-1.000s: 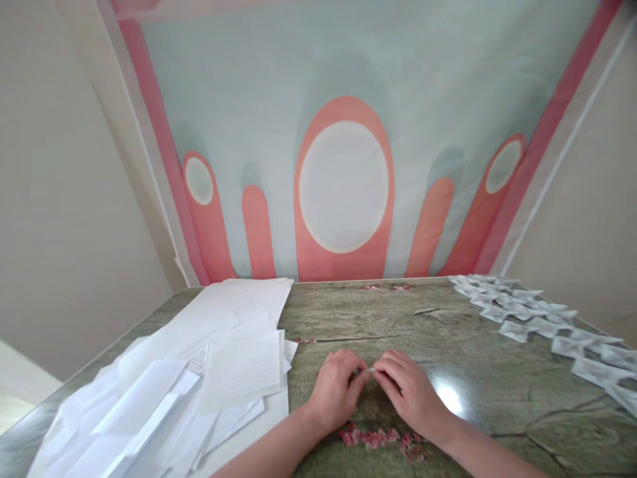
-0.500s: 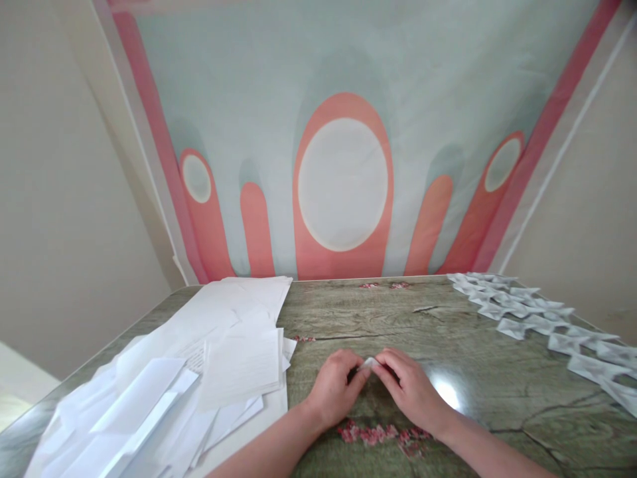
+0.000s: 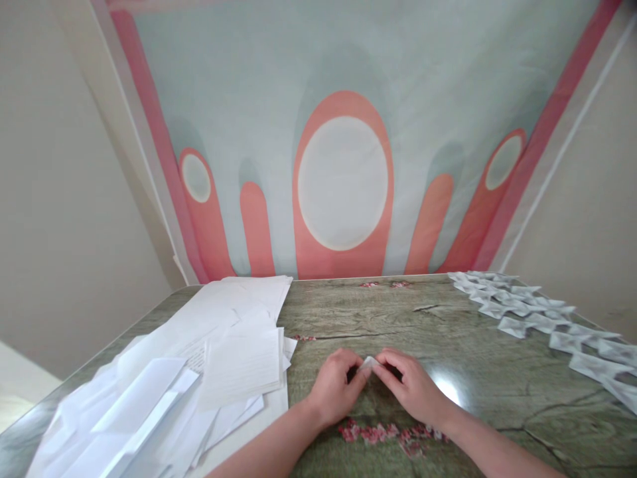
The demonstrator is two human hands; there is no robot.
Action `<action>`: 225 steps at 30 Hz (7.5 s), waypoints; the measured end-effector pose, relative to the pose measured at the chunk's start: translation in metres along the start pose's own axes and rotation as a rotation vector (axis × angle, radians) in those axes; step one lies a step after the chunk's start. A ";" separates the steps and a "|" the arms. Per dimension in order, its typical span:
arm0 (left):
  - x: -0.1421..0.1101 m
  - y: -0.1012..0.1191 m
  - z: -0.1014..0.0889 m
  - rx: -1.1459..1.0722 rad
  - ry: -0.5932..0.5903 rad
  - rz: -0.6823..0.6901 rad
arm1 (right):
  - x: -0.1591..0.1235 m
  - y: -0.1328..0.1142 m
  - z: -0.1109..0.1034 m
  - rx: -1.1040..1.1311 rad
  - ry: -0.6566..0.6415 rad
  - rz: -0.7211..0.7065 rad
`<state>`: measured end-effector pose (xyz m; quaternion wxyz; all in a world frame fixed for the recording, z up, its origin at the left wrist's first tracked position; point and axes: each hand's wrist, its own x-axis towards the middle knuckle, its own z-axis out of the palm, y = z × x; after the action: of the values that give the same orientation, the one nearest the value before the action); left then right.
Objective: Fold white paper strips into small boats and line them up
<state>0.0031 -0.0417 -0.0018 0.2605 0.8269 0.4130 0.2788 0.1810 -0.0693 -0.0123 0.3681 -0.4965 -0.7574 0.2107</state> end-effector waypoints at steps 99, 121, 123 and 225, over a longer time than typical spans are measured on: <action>0.001 0.001 0.001 -0.005 0.018 0.007 | 0.002 -0.009 -0.003 0.058 0.056 -0.049; 0.005 -0.008 0.004 -0.148 0.056 -0.111 | 0.004 0.004 -0.001 0.071 0.045 0.114; 0.004 -0.010 0.005 -0.163 0.056 -0.100 | 0.005 0.003 -0.001 0.082 0.040 0.119; 0.007 0.001 -0.006 -0.400 0.150 0.014 | 0.001 -0.010 0.001 0.128 0.139 -0.047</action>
<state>0.0029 -0.0350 0.0048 0.3861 0.7384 0.3618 0.4180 0.1745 -0.0724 -0.0057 0.4555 -0.4675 -0.7264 0.2153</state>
